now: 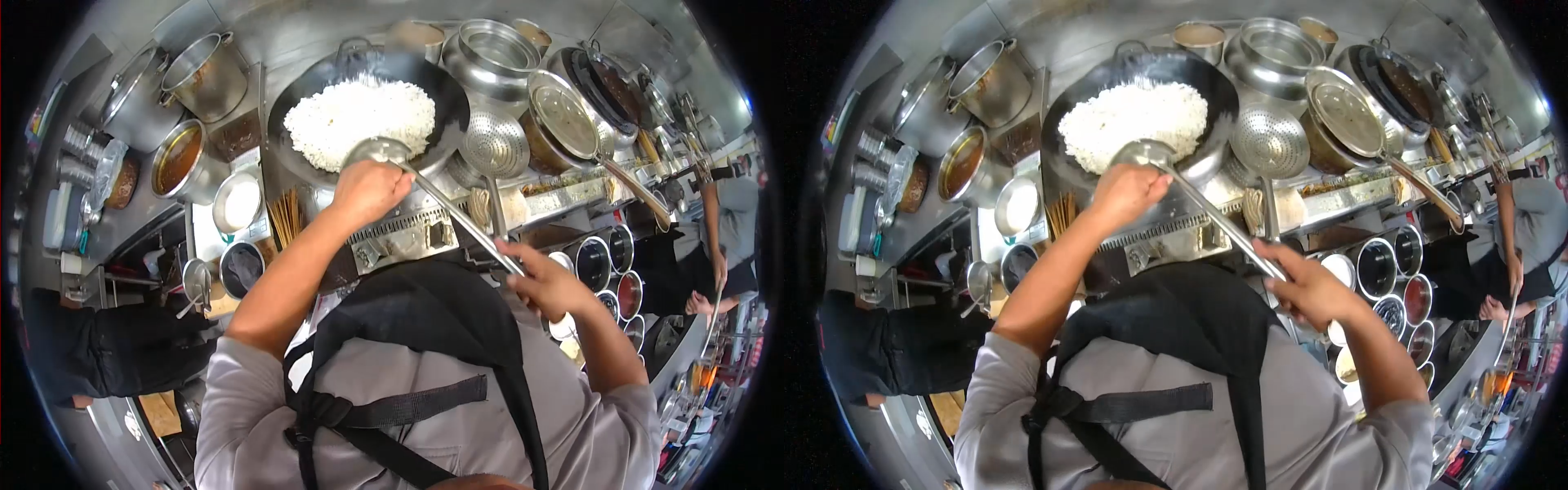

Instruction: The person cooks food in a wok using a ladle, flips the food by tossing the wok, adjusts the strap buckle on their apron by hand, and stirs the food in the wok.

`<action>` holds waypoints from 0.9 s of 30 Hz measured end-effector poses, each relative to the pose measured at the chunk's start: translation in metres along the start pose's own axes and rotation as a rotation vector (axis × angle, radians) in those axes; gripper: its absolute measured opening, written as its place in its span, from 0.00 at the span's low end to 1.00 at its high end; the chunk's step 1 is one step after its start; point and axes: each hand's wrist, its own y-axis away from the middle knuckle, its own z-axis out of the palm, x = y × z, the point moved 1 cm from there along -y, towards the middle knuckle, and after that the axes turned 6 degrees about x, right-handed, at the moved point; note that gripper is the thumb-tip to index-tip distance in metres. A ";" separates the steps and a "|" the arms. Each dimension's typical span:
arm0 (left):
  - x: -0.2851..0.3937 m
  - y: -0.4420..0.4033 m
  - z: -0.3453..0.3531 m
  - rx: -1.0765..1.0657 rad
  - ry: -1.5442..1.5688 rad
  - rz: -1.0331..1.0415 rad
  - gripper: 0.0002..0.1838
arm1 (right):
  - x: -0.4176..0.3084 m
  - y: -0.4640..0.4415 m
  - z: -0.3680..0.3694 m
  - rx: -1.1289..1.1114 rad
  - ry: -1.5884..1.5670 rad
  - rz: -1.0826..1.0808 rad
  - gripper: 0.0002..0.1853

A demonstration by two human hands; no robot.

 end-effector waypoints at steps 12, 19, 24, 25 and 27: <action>0.007 0.074 -0.001 0.152 -0.173 0.072 0.24 | 0.026 -0.026 0.020 0.131 -0.078 -0.411 0.32; -0.032 0.017 0.047 0.260 -0.178 0.026 0.25 | 0.050 -0.116 0.041 0.426 0.170 -0.639 0.32; 0.011 0.112 0.029 0.172 -0.137 0.135 0.21 | 0.030 -0.084 0.043 0.328 0.166 -0.569 0.32; 0.015 0.113 0.018 0.227 -0.098 0.141 0.21 | 0.044 -0.058 0.035 0.286 0.057 -0.519 0.33; -0.002 0.060 -0.004 0.267 -0.079 0.113 0.22 | 0.051 0.006 0.018 0.048 -0.270 -0.031 0.34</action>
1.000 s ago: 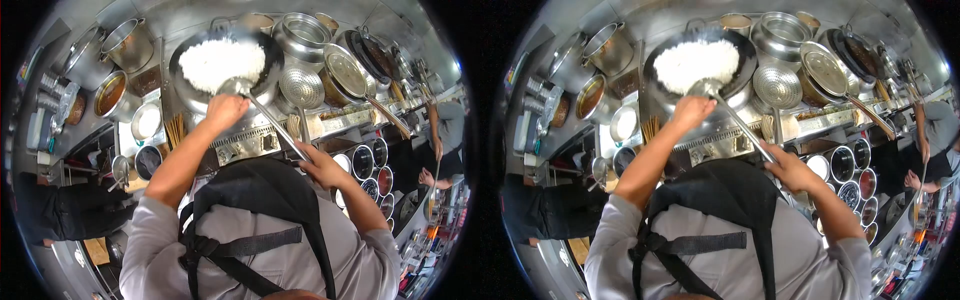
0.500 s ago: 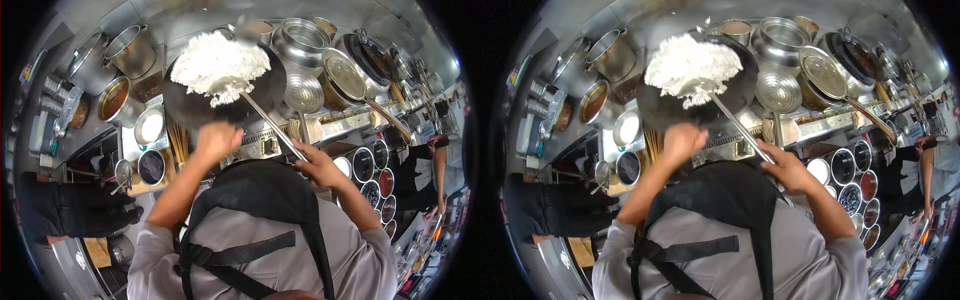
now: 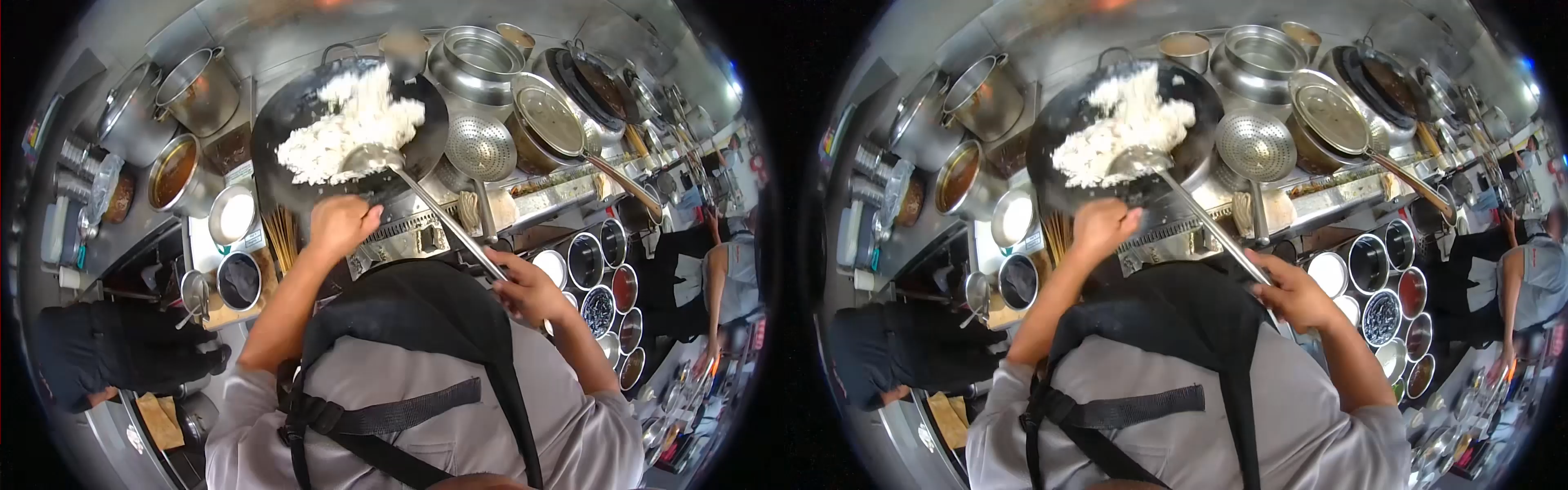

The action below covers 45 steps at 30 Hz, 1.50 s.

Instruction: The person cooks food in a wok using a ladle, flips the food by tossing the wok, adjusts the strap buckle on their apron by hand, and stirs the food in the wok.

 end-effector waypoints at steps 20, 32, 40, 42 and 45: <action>-0.063 -0.043 0.079 0.175 0.055 -0.167 0.21 | -0.147 -0.214 -0.195 0.351 1.515 -0.636 0.32; -0.060 -0.043 0.079 0.132 0.032 -0.236 0.17 | -0.141 -0.332 -0.221 0.190 1.233 -0.875 0.34; -0.058 -0.044 0.078 0.166 0.003 -0.268 0.17 | -0.189 -0.307 -0.177 0.181 1.353 -0.677 0.31; -0.059 -0.043 0.079 0.162 -0.005 -0.280 0.17 | -0.189 -0.341 -0.160 0.155 1.287 -0.792 0.30; -0.055 -0.041 0.078 0.165 0.001 -0.296 0.17 | -0.185 -0.344 -0.158 0.221 1.238 -0.795 0.30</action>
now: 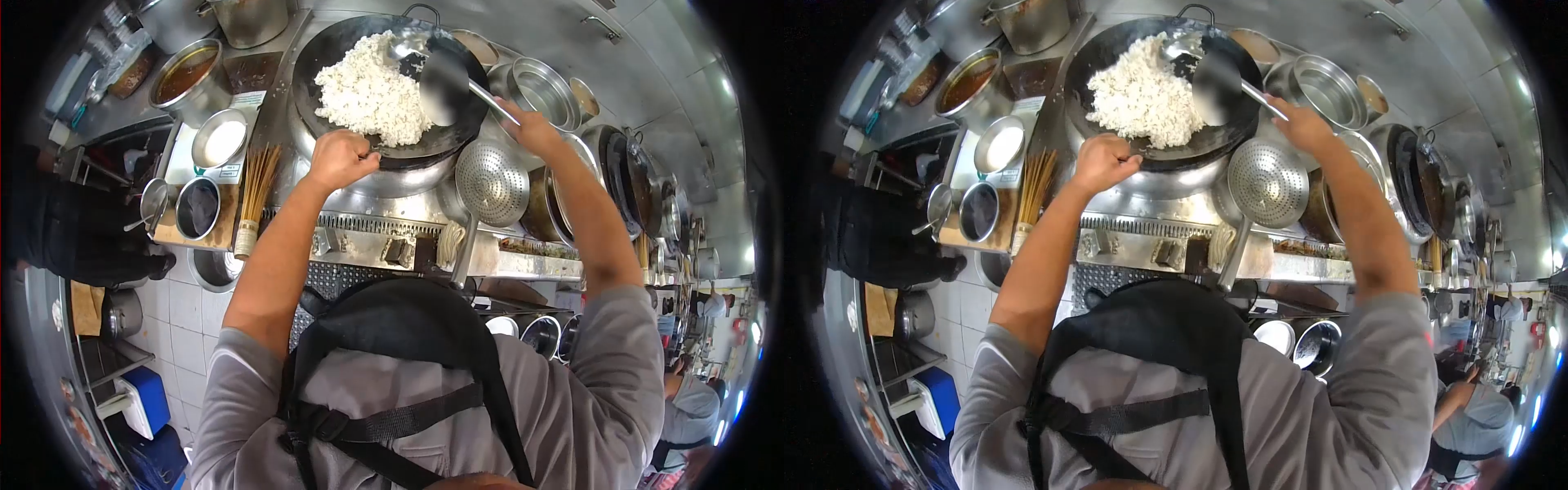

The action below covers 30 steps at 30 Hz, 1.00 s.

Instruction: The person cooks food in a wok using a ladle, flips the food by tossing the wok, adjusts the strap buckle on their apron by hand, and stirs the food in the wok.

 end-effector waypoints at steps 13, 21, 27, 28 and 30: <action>0.001 -0.003 -0.003 -0.075 -0.025 -0.084 0.19 | -0.031 -0.019 -0.022 -0.035 0.254 -0.061 0.32; 0.002 -0.006 -0.005 -0.098 -0.027 -0.125 0.19 | 0.015 0.048 -0.062 -0.108 0.319 0.022 0.29; 0.004 -0.005 -0.005 -0.105 -0.031 -0.110 0.19 | -0.043 -0.031 -0.013 0.065 0.190 -0.157 0.31; 0.005 -0.005 -0.006 -0.114 -0.036 -0.109 0.19 | -0.042 -0.029 -0.010 0.019 0.190 -0.091 0.31; 0.002 -0.002 -0.002 -0.079 -0.022 -0.069 0.18 | -0.038 -0.006 -0.013 -0.076 0.132 0.049 0.31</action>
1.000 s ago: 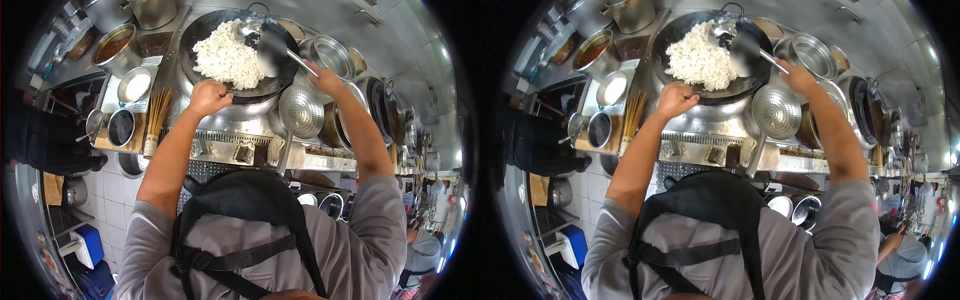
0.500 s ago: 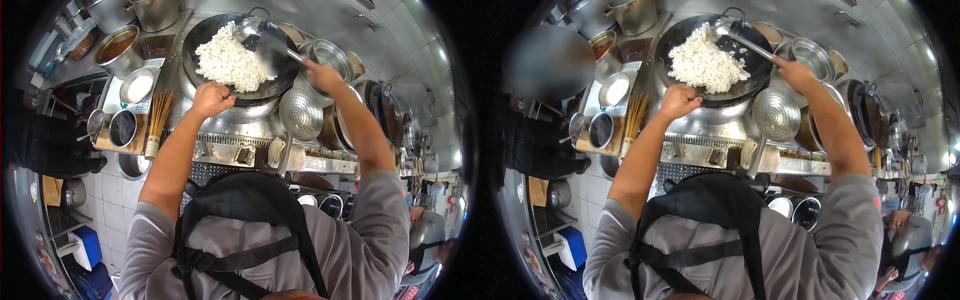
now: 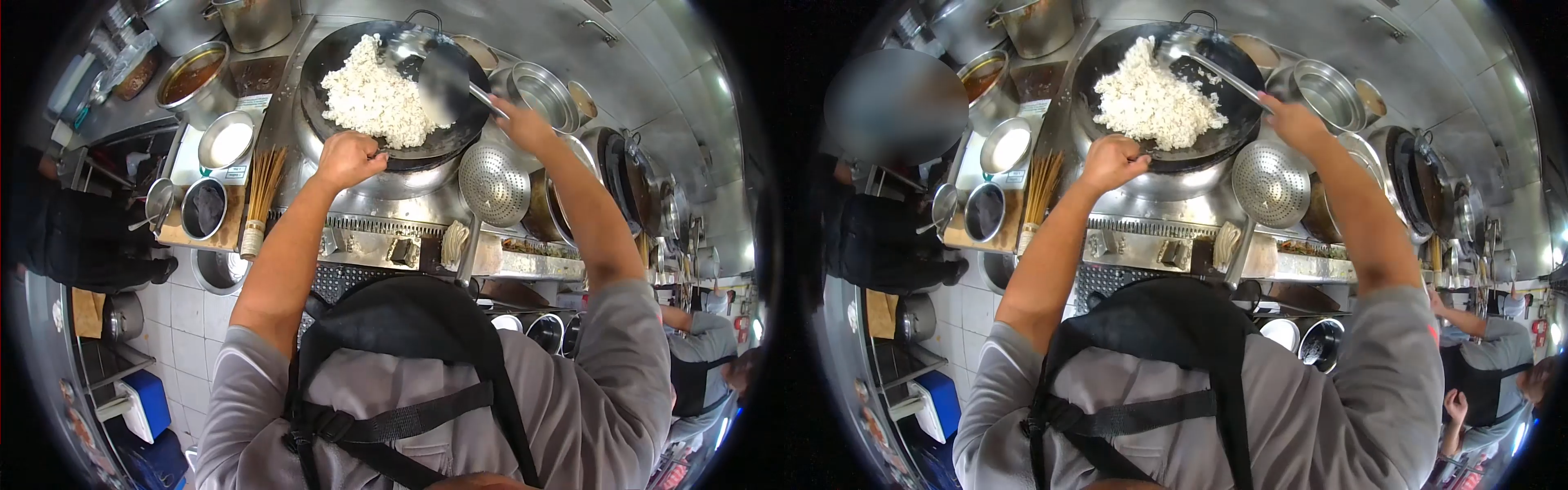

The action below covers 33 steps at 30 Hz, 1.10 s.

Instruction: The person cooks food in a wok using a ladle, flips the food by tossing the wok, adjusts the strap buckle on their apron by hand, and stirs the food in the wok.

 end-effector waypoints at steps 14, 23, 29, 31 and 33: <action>0.002 -0.006 -0.003 -0.013 0.032 0.025 0.21 | -0.040 0.049 0.022 0.055 -0.405 0.120 0.28; -0.006 -0.009 -0.003 -0.124 0.041 0.043 0.22 | -0.131 0.126 0.051 0.092 -0.574 0.227 0.27; -0.005 -0.011 -0.007 -0.186 0.022 0.097 0.21 | -0.168 0.051 0.035 0.116 -0.670 0.431 0.25; -0.003 -0.011 -0.009 -0.191 0.013 0.105 0.21 | -0.183 0.040 0.029 0.101 -0.713 0.458 0.25; -0.004 -0.010 -0.010 -0.191 0.009 0.120 0.21 | -0.188 0.051 0.035 0.095 -0.669 0.417 0.24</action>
